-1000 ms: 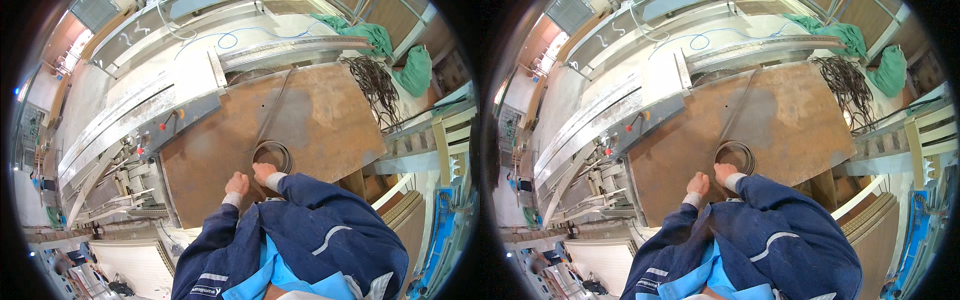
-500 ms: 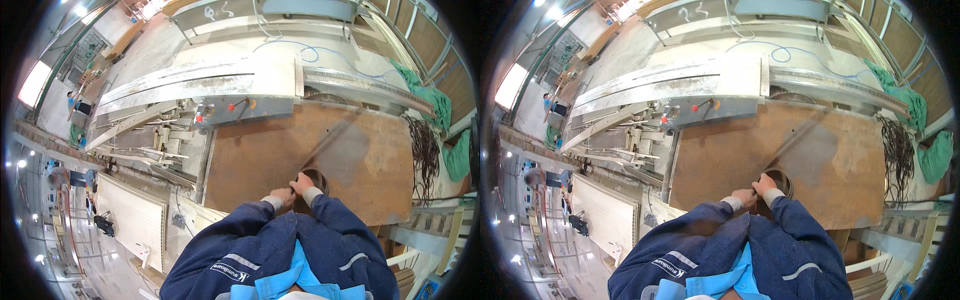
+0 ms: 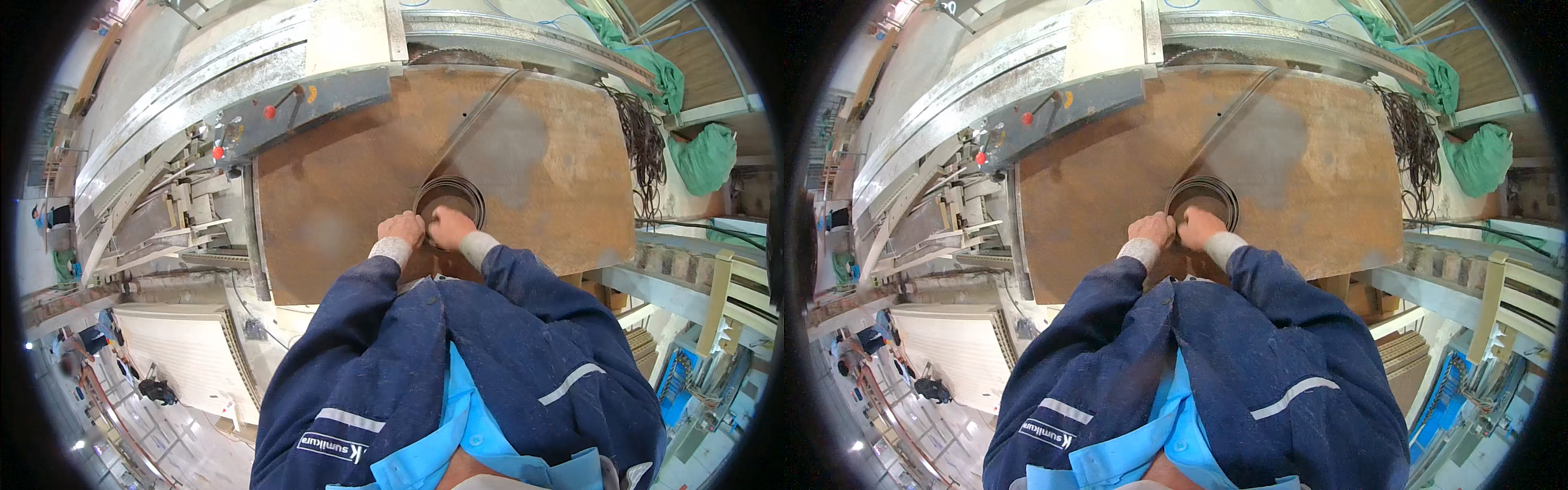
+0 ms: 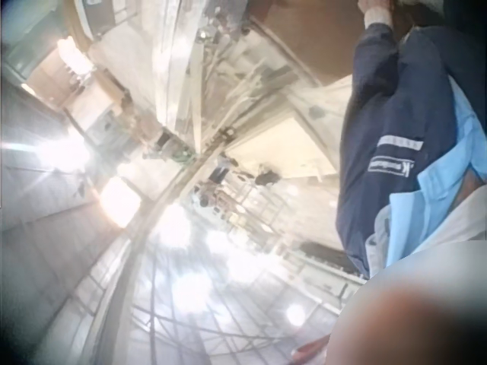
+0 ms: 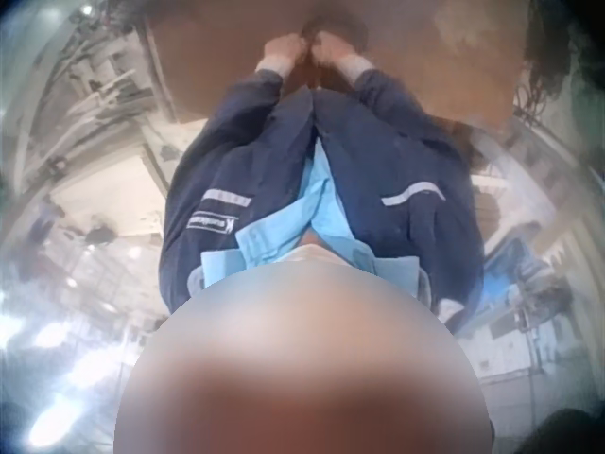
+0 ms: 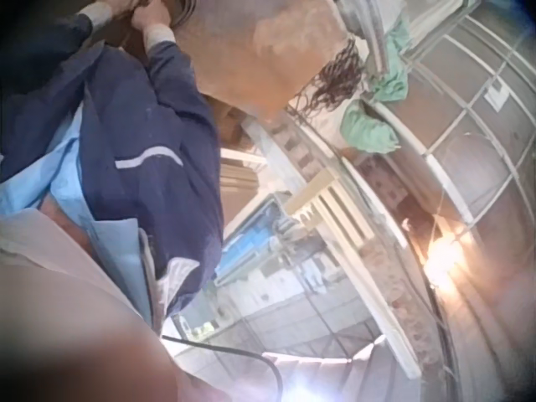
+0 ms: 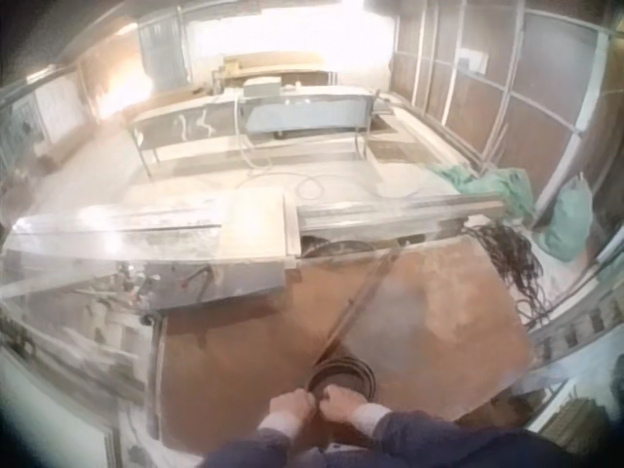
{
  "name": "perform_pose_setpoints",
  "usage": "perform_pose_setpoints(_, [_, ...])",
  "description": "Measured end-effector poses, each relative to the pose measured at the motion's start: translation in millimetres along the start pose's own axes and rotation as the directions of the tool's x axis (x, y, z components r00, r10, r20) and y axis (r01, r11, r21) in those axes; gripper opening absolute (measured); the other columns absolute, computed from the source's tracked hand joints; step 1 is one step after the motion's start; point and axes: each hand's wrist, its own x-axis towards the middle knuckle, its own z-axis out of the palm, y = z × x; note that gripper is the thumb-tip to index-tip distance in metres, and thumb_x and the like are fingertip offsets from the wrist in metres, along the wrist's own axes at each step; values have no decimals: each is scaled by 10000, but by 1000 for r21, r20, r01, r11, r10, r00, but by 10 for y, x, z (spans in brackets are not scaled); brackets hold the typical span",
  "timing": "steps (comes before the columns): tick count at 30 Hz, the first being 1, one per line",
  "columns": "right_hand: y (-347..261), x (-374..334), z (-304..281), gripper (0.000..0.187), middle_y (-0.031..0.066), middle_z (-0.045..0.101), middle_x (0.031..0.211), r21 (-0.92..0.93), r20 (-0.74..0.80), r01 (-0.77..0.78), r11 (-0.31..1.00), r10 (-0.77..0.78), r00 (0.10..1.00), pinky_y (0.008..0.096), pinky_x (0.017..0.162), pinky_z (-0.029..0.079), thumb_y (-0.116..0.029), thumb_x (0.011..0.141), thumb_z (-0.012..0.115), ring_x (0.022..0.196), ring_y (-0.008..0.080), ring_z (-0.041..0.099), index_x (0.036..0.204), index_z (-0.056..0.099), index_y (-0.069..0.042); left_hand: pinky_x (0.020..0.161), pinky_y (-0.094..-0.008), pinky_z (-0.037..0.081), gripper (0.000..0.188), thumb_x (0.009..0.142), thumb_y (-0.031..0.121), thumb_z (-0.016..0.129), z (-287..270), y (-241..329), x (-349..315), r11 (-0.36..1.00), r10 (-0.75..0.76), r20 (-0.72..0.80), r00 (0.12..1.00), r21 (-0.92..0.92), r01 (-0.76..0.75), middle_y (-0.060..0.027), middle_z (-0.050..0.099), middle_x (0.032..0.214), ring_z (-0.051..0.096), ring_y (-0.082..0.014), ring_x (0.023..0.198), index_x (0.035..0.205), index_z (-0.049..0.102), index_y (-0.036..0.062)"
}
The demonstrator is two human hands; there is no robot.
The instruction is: The person bends a long thin metal strip into a circular shape using a bending machine. They then handle a bundle of coiled metal strips, measure a short piece with a ruler, and coil another strip by hand on a workbench.
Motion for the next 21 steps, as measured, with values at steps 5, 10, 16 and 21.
perform_pose_setpoints(5, [-29, 301, 39, 373, 287, 668, 1085, 164, -97, -198, 966, 216, 972, 529, 868, 500, -270, 876, 581, 1005, 438, 653, 1110, 567, 20, 934, -459, 517, 460, 940, 406, 483, 182, -76, -137, 994, 96, 122, 988, -71, -88, -253, 697, 1126, 668, -386, 1091, 1101, 702, 35])
perform_pose_setpoints(10, [98, 65, 103, 280, 224, 656, 1042, 54, -159, 33, 998, -24, 987, 508, 862, 483, -254, 872, 627, 1003, 434, 620, 1010, 555, -21, 982, -446, 490, 560, 950, 475, 551, 105, -367, 80, 838, -18, -92, 996, -545, -35, -229, 686, 1187, 649, -381, 1126, 1267, 623, 20])
perform_pose_setpoints(16, [299, -328, -94, 231, 148, 649, 1007, 453, -301, 266, 851, -135, 944, 375, 828, 496, -105, 899, 670, 934, 301, 641, 1111, 610, -35, 817, -288, 502, 411, 1000, 325, 605, 17, -115, 126, 193, 304, 60, 951, -981, 1, -52, 699, 1057, 622, -116, 948, 1228, 663, -12])
perform_pose_setpoints(21, [353, -658, -319, 215, 76, 669, 1032, 615, -224, 166, 771, -31, 974, 310, 859, 510, -81, 957, 637, 963, 153, 632, 1157, 603, -10, 745, -251, 502, 297, 949, 217, 701, -233, 225, -42, 220, 346, 64, 936, -975, -14, -33, 696, 952, 610, -90, 835, 1148, 696, -3])
